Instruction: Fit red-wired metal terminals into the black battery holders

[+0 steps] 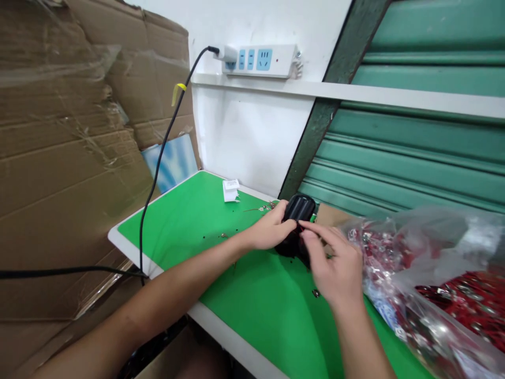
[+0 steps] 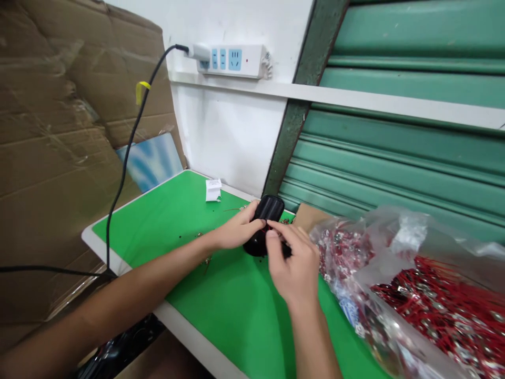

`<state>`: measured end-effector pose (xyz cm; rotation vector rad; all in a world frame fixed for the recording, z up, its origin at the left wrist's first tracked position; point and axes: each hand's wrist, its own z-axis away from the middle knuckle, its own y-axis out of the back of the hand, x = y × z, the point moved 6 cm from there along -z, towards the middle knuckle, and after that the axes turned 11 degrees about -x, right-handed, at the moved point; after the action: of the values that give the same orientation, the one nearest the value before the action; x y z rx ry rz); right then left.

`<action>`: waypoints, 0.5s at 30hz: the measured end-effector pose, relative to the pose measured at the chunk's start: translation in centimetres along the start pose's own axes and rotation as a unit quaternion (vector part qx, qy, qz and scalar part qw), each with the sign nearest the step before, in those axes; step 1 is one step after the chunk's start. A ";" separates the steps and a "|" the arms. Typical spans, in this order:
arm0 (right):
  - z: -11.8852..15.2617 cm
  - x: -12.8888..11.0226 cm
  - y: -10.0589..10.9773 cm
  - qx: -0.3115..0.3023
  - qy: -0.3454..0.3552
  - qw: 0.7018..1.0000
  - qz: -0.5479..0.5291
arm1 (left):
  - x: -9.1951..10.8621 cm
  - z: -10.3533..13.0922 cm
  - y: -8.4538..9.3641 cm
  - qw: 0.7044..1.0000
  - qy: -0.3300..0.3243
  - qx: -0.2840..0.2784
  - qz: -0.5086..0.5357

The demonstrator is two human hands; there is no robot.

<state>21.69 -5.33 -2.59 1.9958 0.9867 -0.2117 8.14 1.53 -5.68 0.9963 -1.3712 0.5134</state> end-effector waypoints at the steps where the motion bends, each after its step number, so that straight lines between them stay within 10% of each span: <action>1: -0.1 0.4 0.3 0.012 -0.024 0.998 -0.050 | 0.0 0.0 0.0 1.000 -0.007 -0.011 0.019; 5: 0.2 2.1 0.3 0.085 -0.115 0.977 -0.160 | 0.2 0.2 0.0 0.997 -0.041 -0.045 0.053; 15: 0.6 2.7 -2.3 -0.018 -0.115 0.976 -0.183 | 0.7 0.5 -0.3 0.993 -0.086 -0.070 0.027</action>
<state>21.97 -3.52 -5.75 1.6974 1.1886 -0.6078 8.27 0.80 -5.19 0.9072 -1.5688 0.3716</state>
